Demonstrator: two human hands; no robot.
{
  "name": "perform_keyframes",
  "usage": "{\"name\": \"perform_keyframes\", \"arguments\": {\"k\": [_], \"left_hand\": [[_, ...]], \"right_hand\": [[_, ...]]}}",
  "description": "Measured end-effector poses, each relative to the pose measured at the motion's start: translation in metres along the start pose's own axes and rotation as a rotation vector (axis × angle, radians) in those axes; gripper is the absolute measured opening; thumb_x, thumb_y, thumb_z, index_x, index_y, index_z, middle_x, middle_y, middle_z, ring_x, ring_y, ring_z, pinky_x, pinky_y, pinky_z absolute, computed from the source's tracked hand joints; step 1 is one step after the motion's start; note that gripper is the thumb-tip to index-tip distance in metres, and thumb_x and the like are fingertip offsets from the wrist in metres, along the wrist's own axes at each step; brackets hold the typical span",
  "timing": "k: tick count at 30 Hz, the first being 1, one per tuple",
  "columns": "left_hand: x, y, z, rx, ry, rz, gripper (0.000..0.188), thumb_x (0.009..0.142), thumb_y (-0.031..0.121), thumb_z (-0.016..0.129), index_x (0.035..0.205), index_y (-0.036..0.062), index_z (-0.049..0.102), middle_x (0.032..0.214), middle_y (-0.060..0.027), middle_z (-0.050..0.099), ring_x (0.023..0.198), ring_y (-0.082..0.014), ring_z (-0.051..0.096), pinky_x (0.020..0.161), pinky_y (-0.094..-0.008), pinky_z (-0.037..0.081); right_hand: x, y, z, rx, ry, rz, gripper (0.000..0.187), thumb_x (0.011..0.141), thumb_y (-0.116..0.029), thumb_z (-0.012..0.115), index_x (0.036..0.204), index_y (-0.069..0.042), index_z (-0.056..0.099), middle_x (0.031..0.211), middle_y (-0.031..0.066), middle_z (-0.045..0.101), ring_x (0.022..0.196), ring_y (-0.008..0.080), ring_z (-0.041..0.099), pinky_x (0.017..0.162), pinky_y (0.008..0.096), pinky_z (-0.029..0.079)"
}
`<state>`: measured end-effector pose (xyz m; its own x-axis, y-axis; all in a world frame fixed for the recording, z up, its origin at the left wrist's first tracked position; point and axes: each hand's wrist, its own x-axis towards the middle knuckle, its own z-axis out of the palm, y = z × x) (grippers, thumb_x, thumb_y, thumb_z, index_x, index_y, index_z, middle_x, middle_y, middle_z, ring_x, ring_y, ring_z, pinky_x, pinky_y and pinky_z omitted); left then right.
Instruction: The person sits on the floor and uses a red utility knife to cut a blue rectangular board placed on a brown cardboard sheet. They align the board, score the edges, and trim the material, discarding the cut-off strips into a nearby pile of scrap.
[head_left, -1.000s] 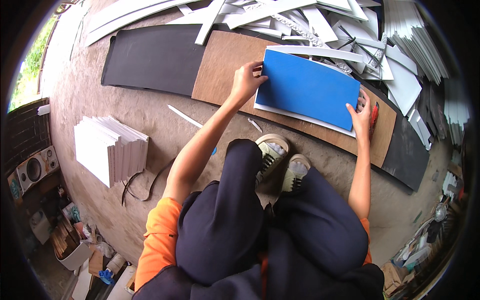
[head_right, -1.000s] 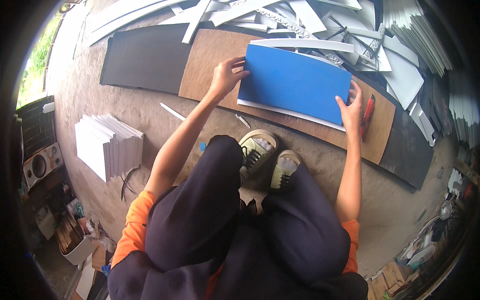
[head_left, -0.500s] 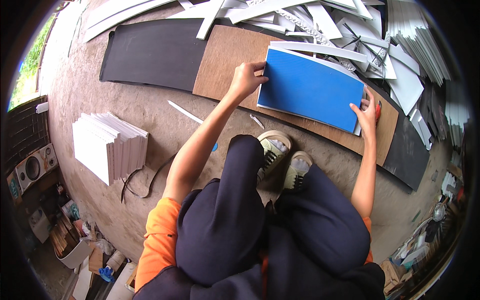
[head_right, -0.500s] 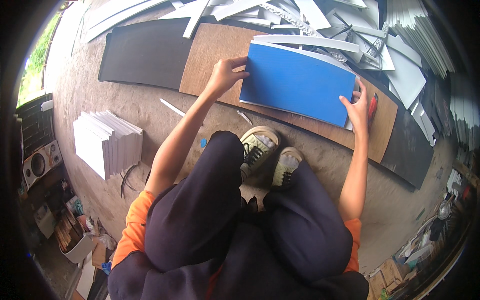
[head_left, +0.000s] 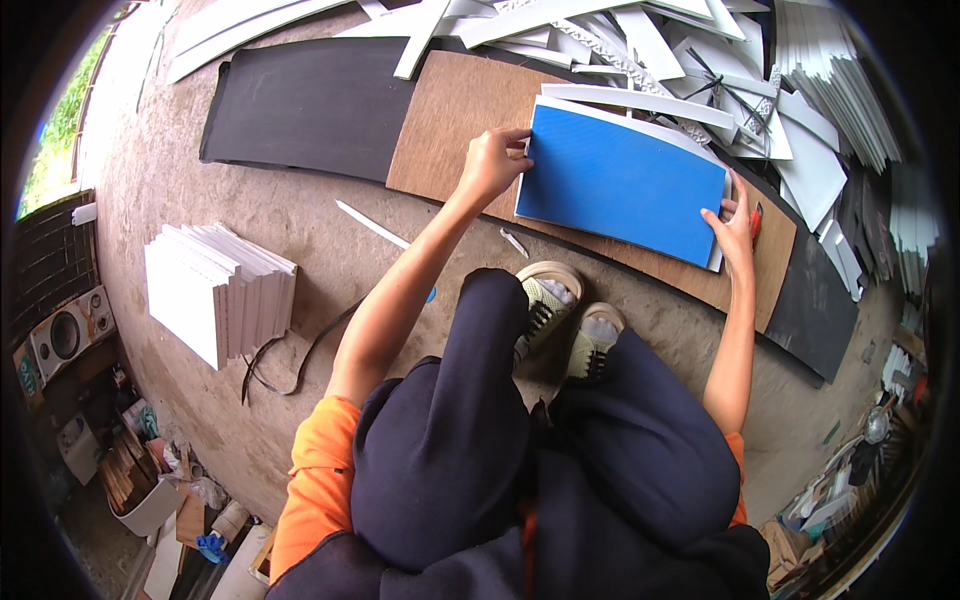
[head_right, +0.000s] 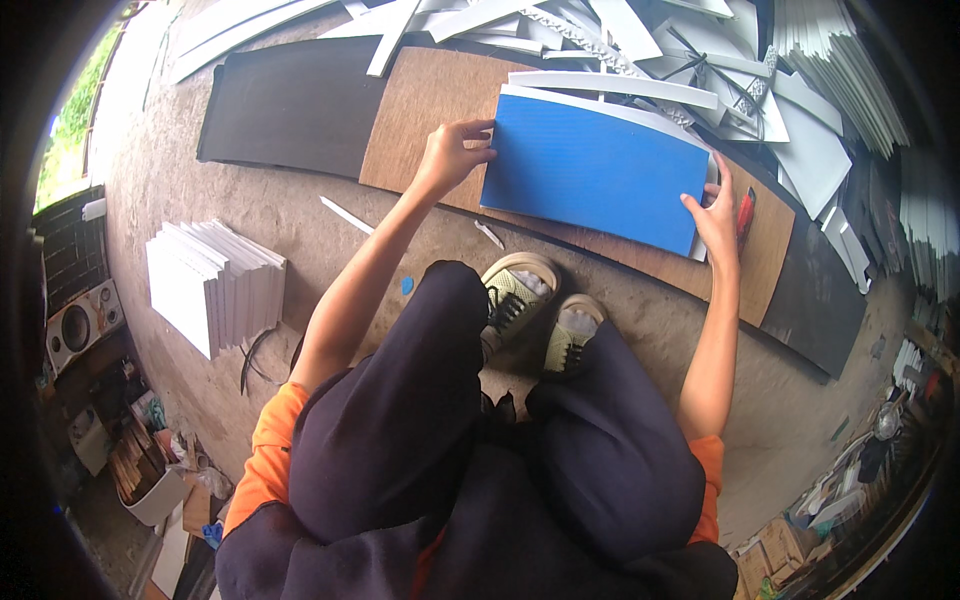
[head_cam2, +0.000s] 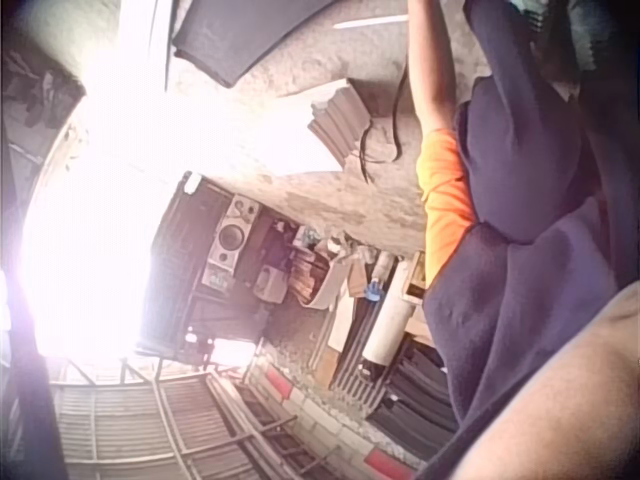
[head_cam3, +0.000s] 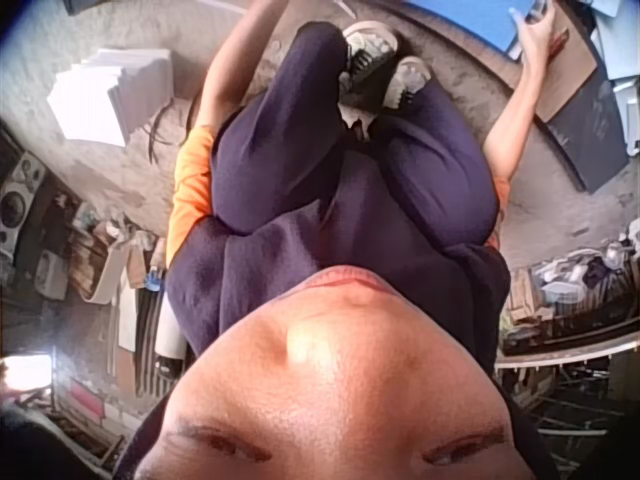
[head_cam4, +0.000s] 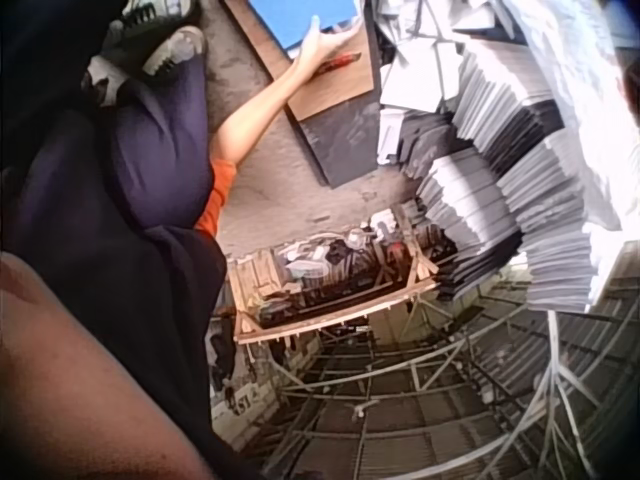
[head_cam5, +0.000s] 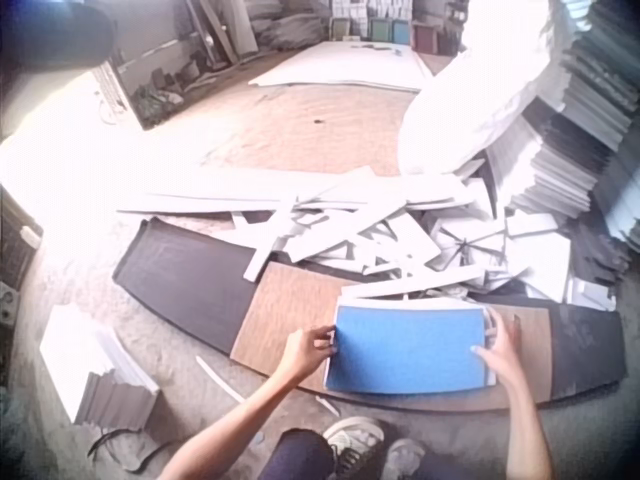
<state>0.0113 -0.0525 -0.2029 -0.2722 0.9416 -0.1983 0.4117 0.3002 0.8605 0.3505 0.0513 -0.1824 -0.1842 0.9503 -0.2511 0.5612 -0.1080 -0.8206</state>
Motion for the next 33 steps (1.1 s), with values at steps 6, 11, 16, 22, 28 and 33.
{"name": "perform_keyframes", "arguments": {"k": [6, 11, 16, 22, 28, 33], "left_hand": [[-0.002, -0.013, 0.015, 0.076, 0.055, 0.112, 0.044, 0.067, 0.002, 0.060, 0.110, -0.0015, 0.052, 0.101, -0.0208, 0.055, 0.086, -0.0301, 0.060, 0.075, -0.0367, 0.049], [-0.006, -0.022, 0.029, 0.326, 0.093, 0.237, 0.049, 0.070, 0.000, 0.053, 0.117, -0.0014, 0.041, 0.101, -0.0277, 0.048, 0.089, -0.0404, 0.051, 0.079, -0.0439, 0.043], [-0.005, -0.027, 0.026, 0.315, 0.020, 0.187, 0.046, 0.077, 0.003, 0.050, 0.121, 0.0000, 0.038, 0.109, -0.0244, 0.043, 0.091, -0.0369, 0.052, 0.078, -0.0397, 0.045], [-0.008, -0.014, 0.020, 0.362, -0.050, 0.135, 0.045, 0.082, 0.006, 0.048, 0.125, 0.0013, 0.036, 0.111, -0.0214, 0.042, 0.092, -0.0338, 0.054, 0.079, -0.0373, 0.045], [-0.012, -0.013, 0.026, 0.460, 0.005, 0.171, 0.044, 0.083, 0.002, 0.044, 0.125, -0.0016, 0.035, 0.110, -0.0241, 0.041, 0.089, -0.0377, 0.053, 0.077, -0.0388, 0.045], [-0.012, -0.013, 0.030, 0.509, 0.024, 0.215, 0.044, 0.081, -0.001, 0.044, 0.124, -0.0052, 0.034, 0.110, -0.0240, 0.041, 0.094, -0.0374, 0.049, 0.080, -0.0396, 0.043]], "right_hand": [[0.001, 0.002, -0.003, 0.008, 0.010, 0.059, 0.072, 0.071, -0.001, 0.062, 0.134, -0.020, 0.031, 0.100, 0.0148, 0.049, 0.092, 0.0206, 0.052, 0.081, 0.0306, 0.044], [-0.007, 0.022, -0.013, -0.001, 0.055, 0.011, 0.068, 0.074, -0.003, 0.061, 0.133, -0.019, 0.031, 0.102, 0.0182, 0.053, 0.092, 0.0212, 0.054, 0.081, 0.0312, 0.045], [-0.015, 0.056, -0.006, 0.149, 0.119, -0.098, 0.065, 0.070, -0.001, 0.066, 0.127, -0.010, 0.037, 0.083, 0.0065, 0.058, 0.073, 0.0110, 0.055, 0.069, 0.0246, 0.046], [-0.013, 0.047, -0.014, 0.100, 0.111, -0.038, 0.069, 0.066, -0.003, 0.069, 0.126, -0.012, 0.038, 0.074, 0.0045, 0.062, 0.069, 0.0114, 0.059, 0.067, 0.0262, 0.047], [-0.010, 0.054, -0.009, 0.138, 0.135, -0.043, 0.069, 0.067, 0.002, 0.068, 0.127, -0.009, 0.036, 0.072, 0.0066, 0.061, 0.068, 0.0106, 0.058, 0.064, 0.0239, 0.047], [-0.005, 0.065, -0.006, 0.189, 0.157, -0.031, 0.064, 0.062, -0.005, 0.071, 0.120, -0.008, 0.044, 0.069, 0.0037, 0.064, 0.068, 0.0136, 0.061, 0.068, 0.0276, 0.046]]}}
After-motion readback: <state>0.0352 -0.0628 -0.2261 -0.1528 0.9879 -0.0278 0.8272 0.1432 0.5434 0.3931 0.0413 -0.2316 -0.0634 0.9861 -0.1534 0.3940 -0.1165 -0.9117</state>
